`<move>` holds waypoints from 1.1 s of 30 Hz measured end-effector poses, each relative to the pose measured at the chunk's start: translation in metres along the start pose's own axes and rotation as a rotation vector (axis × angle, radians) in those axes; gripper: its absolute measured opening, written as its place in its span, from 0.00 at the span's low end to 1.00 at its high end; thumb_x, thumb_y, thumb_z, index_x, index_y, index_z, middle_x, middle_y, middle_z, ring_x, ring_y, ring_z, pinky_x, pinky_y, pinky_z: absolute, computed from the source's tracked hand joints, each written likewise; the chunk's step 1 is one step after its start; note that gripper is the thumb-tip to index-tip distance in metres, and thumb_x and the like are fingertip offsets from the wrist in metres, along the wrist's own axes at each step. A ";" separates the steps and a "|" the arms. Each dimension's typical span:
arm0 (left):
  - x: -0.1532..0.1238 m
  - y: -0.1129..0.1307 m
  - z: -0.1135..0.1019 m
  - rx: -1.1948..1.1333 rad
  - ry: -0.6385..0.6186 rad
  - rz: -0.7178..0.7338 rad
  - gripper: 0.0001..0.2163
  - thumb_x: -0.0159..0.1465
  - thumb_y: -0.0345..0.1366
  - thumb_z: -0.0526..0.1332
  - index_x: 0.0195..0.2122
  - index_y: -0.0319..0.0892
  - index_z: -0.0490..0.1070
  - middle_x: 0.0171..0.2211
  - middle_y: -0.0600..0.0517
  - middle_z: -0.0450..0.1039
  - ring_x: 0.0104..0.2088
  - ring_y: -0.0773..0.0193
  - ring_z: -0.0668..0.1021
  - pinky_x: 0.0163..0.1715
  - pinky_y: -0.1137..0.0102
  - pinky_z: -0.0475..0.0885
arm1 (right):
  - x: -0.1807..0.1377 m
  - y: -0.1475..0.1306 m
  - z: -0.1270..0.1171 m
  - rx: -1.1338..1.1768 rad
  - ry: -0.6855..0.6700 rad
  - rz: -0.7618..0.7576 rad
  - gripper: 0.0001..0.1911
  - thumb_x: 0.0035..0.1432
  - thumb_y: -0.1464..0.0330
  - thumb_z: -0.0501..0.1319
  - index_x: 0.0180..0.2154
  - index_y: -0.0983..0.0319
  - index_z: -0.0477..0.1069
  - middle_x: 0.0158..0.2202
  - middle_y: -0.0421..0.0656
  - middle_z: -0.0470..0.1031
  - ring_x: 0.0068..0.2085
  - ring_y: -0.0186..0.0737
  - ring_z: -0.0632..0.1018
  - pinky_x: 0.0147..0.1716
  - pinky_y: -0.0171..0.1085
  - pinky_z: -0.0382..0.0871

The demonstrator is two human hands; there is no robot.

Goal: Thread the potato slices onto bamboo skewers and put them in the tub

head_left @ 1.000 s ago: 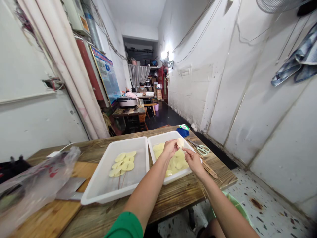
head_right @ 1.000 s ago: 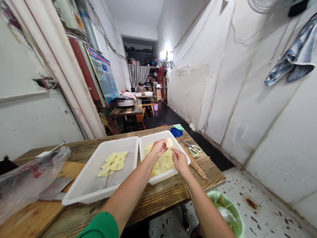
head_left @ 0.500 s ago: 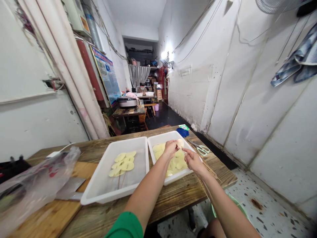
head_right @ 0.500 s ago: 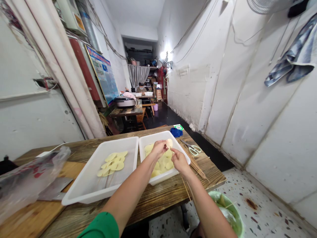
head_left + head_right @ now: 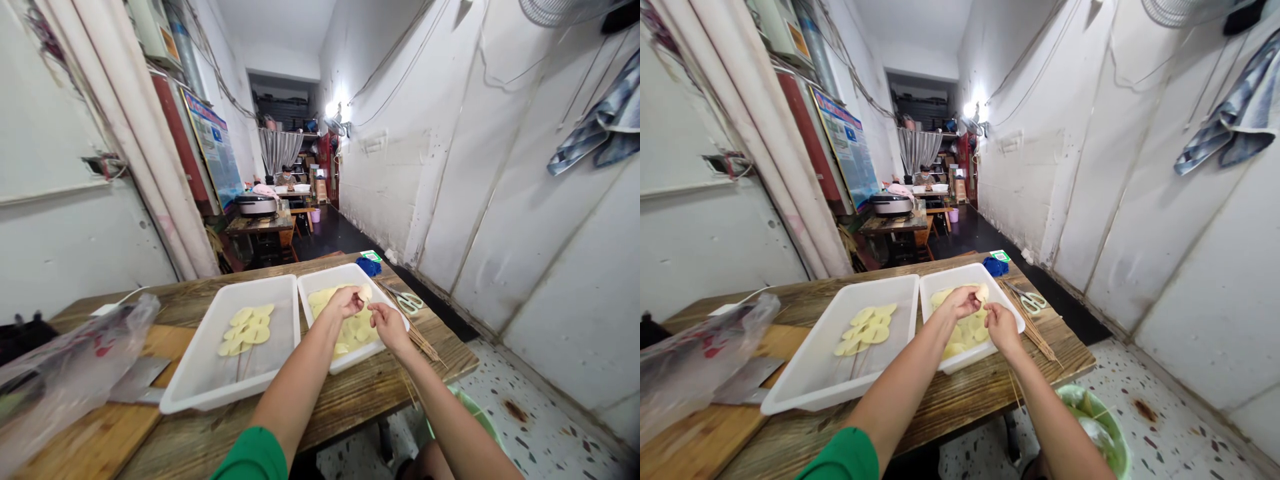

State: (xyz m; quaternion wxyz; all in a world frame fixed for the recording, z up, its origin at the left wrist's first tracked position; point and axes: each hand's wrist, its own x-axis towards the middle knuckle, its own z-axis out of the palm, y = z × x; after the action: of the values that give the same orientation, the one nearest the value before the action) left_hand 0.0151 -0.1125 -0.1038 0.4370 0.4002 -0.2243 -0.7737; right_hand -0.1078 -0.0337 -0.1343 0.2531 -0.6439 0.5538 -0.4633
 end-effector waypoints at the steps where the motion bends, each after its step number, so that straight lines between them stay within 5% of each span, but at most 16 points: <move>1: 0.001 0.000 -0.001 0.008 -0.007 -0.011 0.07 0.57 0.23 0.58 0.23 0.37 0.65 0.17 0.52 0.64 0.16 0.73 0.65 0.16 0.79 0.59 | 0.001 0.000 0.000 -0.012 0.002 0.014 0.17 0.53 0.66 0.49 0.38 0.65 0.72 0.19 0.38 0.72 0.22 0.36 0.72 0.26 0.34 0.64; 11: 0.006 -0.003 -0.003 0.017 -0.057 -0.036 0.07 0.58 0.24 0.59 0.23 0.37 0.66 0.18 0.51 0.66 0.18 0.71 0.68 0.18 0.77 0.62 | 0.014 -0.008 0.009 0.008 0.045 0.107 0.12 0.53 0.62 0.51 0.26 0.61 0.66 0.21 0.43 0.74 0.19 0.34 0.70 0.19 0.32 0.59; 17: 0.003 0.001 0.000 -0.219 0.018 0.232 0.02 0.60 0.28 0.60 0.31 0.36 0.68 0.27 0.46 0.73 0.27 0.66 0.76 0.30 0.71 0.72 | 0.000 -0.015 0.004 0.247 -0.024 0.240 0.15 0.50 0.60 0.53 0.37 0.63 0.65 0.23 0.38 0.72 0.12 0.30 0.66 0.11 0.30 0.57; 24: -0.003 0.007 -0.001 -0.290 -0.241 0.232 0.07 0.64 0.26 0.55 0.39 0.30 0.70 0.41 0.35 0.75 0.43 0.56 0.78 0.47 0.64 0.72 | -0.030 -0.015 -0.004 0.286 -0.079 0.251 0.18 0.48 0.60 0.52 0.37 0.65 0.68 0.20 0.34 0.68 0.11 0.28 0.63 0.08 0.30 0.53; 33: -0.010 0.000 0.000 -0.208 -0.227 0.219 0.05 0.62 0.23 0.54 0.38 0.32 0.68 0.37 0.37 0.75 0.41 0.55 0.79 0.46 0.61 0.73 | -0.020 -0.016 0.009 0.402 -0.085 0.306 0.17 0.46 0.59 0.53 0.36 0.64 0.66 0.19 0.33 0.67 0.10 0.28 0.62 0.07 0.30 0.53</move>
State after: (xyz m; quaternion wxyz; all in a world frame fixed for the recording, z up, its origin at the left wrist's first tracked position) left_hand 0.0180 -0.1039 -0.0998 0.5297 0.2359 -0.2332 -0.7807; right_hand -0.0914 -0.0120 -0.1311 0.4665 -0.5082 0.5303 -0.4928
